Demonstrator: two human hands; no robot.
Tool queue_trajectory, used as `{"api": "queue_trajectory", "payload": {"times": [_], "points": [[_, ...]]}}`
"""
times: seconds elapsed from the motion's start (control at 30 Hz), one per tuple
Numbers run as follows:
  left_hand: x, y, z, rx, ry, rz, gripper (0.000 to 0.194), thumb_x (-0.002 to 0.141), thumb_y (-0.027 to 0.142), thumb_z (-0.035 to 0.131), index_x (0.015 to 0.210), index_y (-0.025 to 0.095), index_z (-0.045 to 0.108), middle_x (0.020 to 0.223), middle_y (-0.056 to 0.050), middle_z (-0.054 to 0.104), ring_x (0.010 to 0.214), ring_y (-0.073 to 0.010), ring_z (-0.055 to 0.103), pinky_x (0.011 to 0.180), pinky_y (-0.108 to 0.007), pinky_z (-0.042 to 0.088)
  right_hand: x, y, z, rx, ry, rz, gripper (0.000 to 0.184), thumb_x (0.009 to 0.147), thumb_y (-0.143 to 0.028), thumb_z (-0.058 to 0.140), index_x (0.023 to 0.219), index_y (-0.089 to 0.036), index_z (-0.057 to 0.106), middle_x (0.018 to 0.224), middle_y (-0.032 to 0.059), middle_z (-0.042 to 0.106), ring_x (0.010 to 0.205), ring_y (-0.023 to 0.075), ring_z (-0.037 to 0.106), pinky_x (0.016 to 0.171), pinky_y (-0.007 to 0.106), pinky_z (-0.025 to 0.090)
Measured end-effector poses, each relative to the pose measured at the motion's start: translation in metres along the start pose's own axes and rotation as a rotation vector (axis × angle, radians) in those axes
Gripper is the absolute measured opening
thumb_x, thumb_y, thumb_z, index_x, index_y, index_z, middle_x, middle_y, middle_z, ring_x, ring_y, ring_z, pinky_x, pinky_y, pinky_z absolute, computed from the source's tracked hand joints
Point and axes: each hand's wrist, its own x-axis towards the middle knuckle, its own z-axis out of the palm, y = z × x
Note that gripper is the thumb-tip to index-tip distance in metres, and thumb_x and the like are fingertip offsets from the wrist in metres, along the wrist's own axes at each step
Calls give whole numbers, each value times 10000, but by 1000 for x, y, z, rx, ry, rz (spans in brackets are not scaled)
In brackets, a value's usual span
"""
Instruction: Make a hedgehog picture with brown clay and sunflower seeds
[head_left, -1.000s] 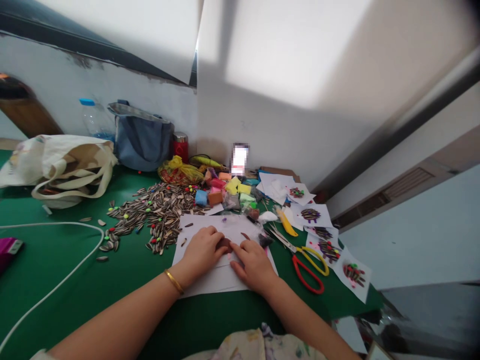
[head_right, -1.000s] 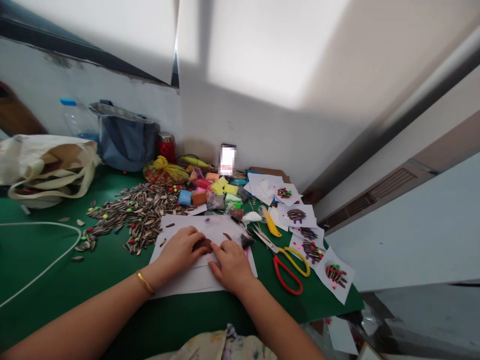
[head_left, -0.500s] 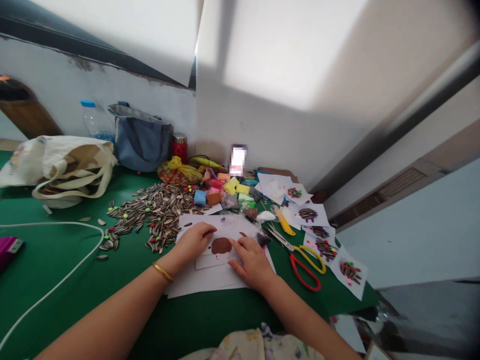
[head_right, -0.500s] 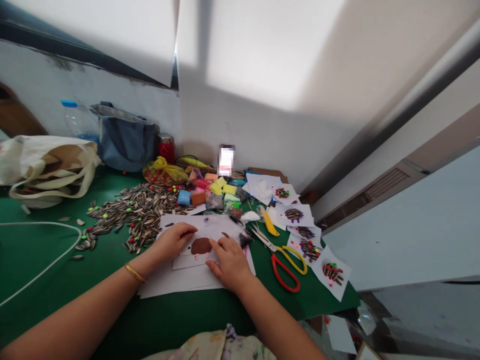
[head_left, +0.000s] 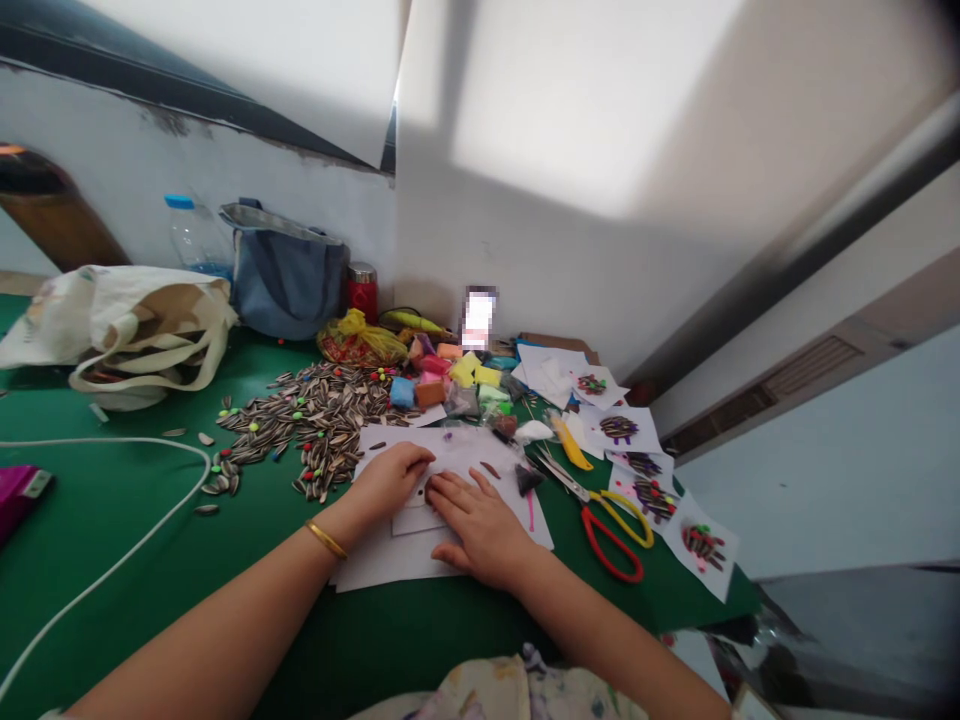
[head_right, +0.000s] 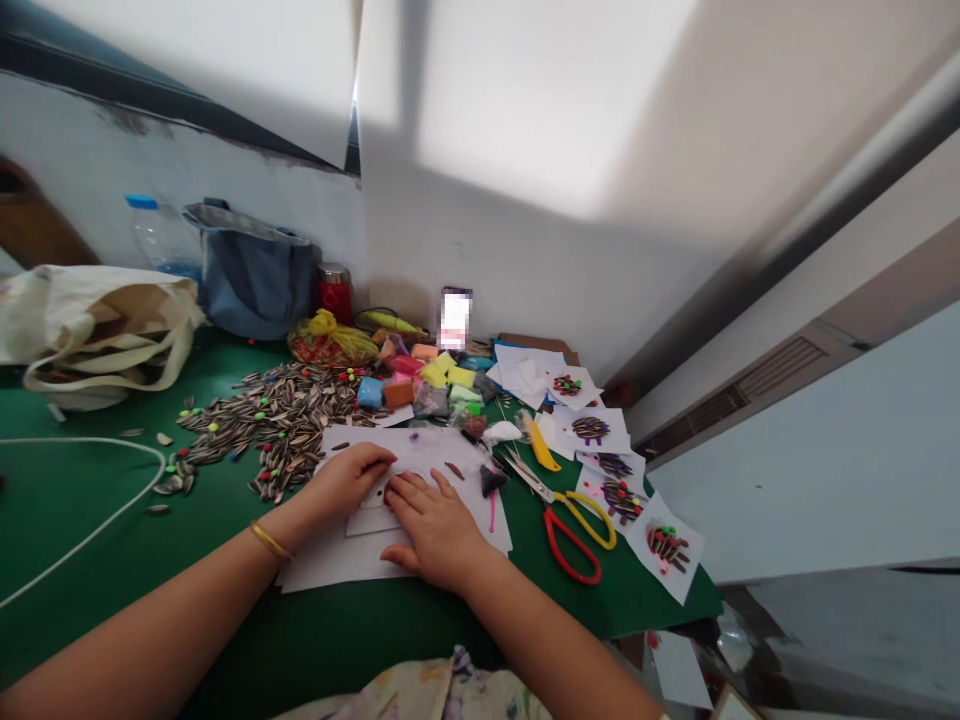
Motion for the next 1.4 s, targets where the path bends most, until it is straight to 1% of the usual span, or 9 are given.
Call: {"api": "queue_trajectory", "payload": {"times": [0.37, 0.5, 0.67, 0.8, 1.0, 1.07, 1.2, 1.3, 1.4], "points": [[-1, 5, -3, 4, -15, -18, 281, 886, 224, 496, 1058, 167, 711, 1058, -89, 728, 1005, -232, 653, 931, -361, 505, 1, 2, 3, -5, -6, -28, 659, 960, -576, 449, 1477, -173, 388, 1552, 122, 374, 1478, 255, 228, 1204, 552, 91], [-2, 6, -3, -8, -1, -14, 276, 889, 228, 494, 1053, 170, 709, 1053, -88, 728, 997, -228, 652, 927, -362, 505, 2, 2, 4, 5, 4, -22, 633, 957, -571, 464, 1465, -197, 410, 1528, 113, 416, 1468, 251, 259, 1204, 554, 97], [0, 3, -1, -7, -8, -8, 282, 889, 222, 495, 1067, 171, 707, 1060, -93, 725, 1004, -232, 648, 926, -367, 500, 6, 3, 5, 11, 27, 16, 685, 953, -597, 451, 1481, -166, 383, 1534, 122, 404, 1473, 261, 250, 1206, 567, 57], [0, 3, -1, -4, -18, -10, 285, 886, 220, 499, 1073, 168, 709, 1062, -95, 725, 1009, -236, 648, 932, -367, 497, 10, 3, 5, 19, 20, 20, 663, 952, -596, 456, 1462, -175, 412, 1520, 119, 426, 1469, 266, 260, 1200, 589, 30], [0, 3, -1, -23, -9, -17, 292, 897, 229, 485, 1084, 181, 705, 1073, -89, 722, 1014, -230, 648, 930, -361, 496, 6, 12, 1, 57, 107, 62, 624, 989, -508, 410, 1478, -121, 370, 1547, 153, 369, 1462, 226, 286, 1211, 538, 115], [0, 2, 0, -25, -9, -16, 297, 902, 236, 479, 1090, 178, 702, 1083, -92, 720, 1017, -231, 647, 933, -365, 494, 2, 15, -1, 38, 115, 65, 652, 987, -527, 398, 1483, -104, 360, 1558, 164, 342, 1473, 238, 258, 1212, 538, 110], [0, 2, 0, -21, -9, -22, 303, 906, 247, 473, 1093, 172, 700, 1083, -95, 721, 1022, -232, 644, 943, -369, 490, -2, 12, -3, 9, -12, -28, 822, 927, -655, 433, 1522, -105, 289, 1573, 166, 306, 1493, 264, 195, 1218, 537, 74], [0, 3, -1, -21, -12, -13, 302, 909, 251, 469, 1085, 177, 704, 1075, -91, 723, 1016, -231, 642, 942, -366, 489, 0, 8, -3, 23, -70, -33, 867, 902, -697, 434, 1534, -127, 270, 1575, 161, 307, 1495, 272, 184, 1217, 537, 69], [0, 4, -2, -18, -17, -21, 302, 911, 249, 469, 1088, 176, 704, 1073, -93, 720, 1010, -234, 640, 932, -369, 491, 1, 10, -3, 147, 19, -23, 814, 916, -678, 420, 1529, -159, 284, 1557, 145, 355, 1469, 265, 264, 1209, 519, 138]]}}
